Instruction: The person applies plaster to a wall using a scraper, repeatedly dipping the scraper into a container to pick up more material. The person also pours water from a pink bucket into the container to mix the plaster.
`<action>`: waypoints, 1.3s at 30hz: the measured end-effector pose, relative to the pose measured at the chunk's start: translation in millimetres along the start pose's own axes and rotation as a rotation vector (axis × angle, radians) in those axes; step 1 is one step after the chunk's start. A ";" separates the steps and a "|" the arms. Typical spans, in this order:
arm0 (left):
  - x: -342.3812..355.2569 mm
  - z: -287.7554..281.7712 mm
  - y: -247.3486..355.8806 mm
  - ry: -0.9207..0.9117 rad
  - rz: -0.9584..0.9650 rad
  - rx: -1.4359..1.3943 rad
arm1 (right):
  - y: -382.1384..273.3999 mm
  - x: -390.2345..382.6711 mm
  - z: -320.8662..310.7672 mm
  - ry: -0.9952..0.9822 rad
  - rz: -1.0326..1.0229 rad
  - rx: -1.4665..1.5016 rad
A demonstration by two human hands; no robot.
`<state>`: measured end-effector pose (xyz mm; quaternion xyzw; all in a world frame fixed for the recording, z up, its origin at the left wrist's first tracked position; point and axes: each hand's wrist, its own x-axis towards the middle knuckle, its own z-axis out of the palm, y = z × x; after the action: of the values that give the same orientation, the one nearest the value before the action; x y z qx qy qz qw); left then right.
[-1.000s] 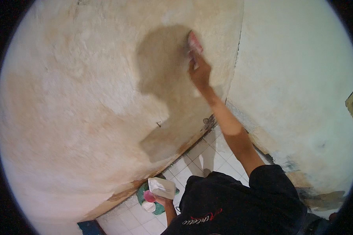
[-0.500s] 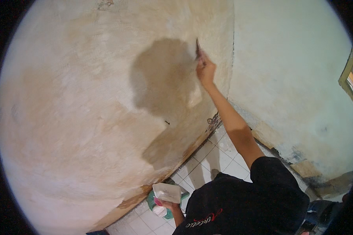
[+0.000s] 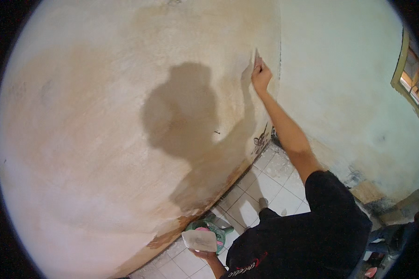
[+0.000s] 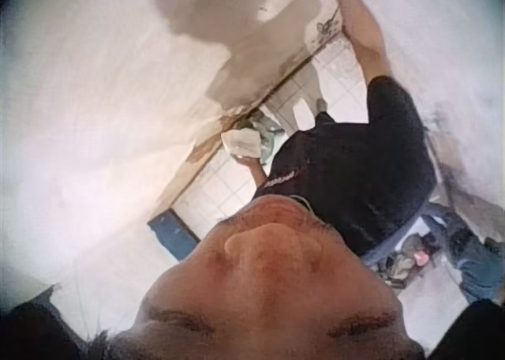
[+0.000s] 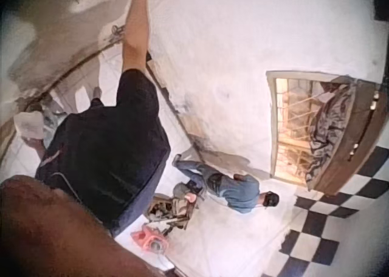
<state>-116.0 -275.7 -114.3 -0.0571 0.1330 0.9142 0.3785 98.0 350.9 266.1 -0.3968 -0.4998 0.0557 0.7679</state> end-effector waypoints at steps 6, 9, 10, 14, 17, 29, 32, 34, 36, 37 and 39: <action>-34.5 49.7 20.1 -0.061 0.029 0.265 | -66.4 -74.4 28.4 -0.311 -0.072 -0.002; -10.1 5.3 31.1 -0.039 -0.129 0.137 | -134.9 -159.0 14.7 -0.420 -0.094 0.275; -6.0 7.6 29.1 -0.093 -0.151 0.262 | -159.8 -184.8 -0.7 -0.370 -0.148 0.444; -0.3 71.6 -4.2 -0.012 -0.300 0.278 | -211.7 -269.3 -95.5 -0.717 0.057 0.209; 24.9 37.5 -9.0 -0.101 -0.285 0.449 | -237.8 -311.7 -169.4 -0.894 0.343 0.236; 15.0 81.5 -85.5 -0.021 -0.415 0.417 | -123.7 -320.7 -323.6 -0.421 1.194 0.231; 12.5 69.7 -67.5 0.081 -0.434 0.378 | -24.3 -315.8 -263.7 0.210 1.634 0.629; 11.4 45.6 -8.8 0.110 -0.278 0.508 | -6.6 -339.3 -180.2 -0.064 1.547 0.779; 12.5 50.4 -81.0 -0.013 -0.366 0.467 | 206.8 -250.9 -167.1 -0.629 0.652 0.199; 14.3 46.8 -71.8 -0.020 -0.337 0.461 | 232.3 -224.1 -123.8 -0.700 0.466 0.071; 11.8 51.7 -69.2 -0.030 -0.316 0.452 | 261.6 -171.1 -56.4 -0.696 0.175 -0.072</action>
<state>-75.6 -205.9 -81.1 0.0224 0.3176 0.7916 0.5216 140.7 414.7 -42.0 -0.4220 -0.6972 0.2354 0.5295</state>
